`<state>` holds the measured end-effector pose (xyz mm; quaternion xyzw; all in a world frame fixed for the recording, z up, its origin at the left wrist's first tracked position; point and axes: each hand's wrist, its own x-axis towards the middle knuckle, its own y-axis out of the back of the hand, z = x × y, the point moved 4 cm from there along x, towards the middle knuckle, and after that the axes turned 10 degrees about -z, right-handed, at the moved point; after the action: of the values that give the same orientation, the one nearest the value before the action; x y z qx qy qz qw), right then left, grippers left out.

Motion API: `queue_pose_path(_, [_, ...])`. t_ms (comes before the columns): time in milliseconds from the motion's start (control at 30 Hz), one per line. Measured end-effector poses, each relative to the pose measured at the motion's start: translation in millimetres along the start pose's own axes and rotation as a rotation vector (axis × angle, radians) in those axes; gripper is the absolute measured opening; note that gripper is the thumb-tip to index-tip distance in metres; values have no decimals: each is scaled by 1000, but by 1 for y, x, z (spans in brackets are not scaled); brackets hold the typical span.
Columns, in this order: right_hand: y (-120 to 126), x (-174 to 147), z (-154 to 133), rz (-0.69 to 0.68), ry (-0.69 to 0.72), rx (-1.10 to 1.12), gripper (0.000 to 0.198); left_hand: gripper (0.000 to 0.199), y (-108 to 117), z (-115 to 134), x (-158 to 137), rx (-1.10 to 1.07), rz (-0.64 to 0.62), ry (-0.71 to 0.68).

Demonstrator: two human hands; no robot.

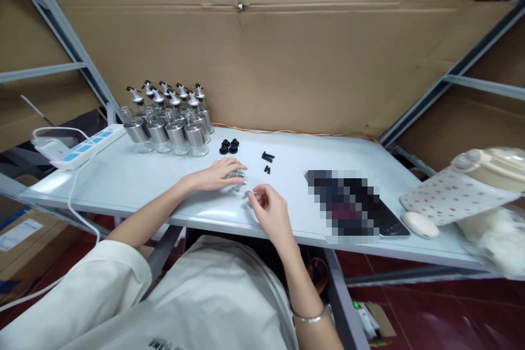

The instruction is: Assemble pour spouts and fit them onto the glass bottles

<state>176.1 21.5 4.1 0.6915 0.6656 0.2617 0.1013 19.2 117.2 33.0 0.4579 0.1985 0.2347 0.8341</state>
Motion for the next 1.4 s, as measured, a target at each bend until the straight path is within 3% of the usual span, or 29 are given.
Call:
queue_pose_path(233, [-9,13,2,-50,81,-158,16,37,-2,-6,-9,52,-52,-125])
queue_pose_path(400, [-24,26,-1,37,96,-240,21,45,4,-10,-16,13,-64,-111])
queue_pose_path(567, [-38,32,-6,39,110,-177,25,55,-1,-10,-16,11,-19,-92])
queue_pose_path(833, [-36,27,-1,60,108,-55,22,43,-8,-13,-14,157,29,-46])
queue_pose_path(1133, [-32,24,-3,50,106,-29,24,62,-9,-16,-14,174,73,-23])
queue_pose_path(1267, [-27,18,-3,73,77,3,35,74,-6,-17,-16,147,142,-45])
queue_pose_path(1400, [-20,9,4,116,11,96,46,60,11,-16,-26,104,322,-164])
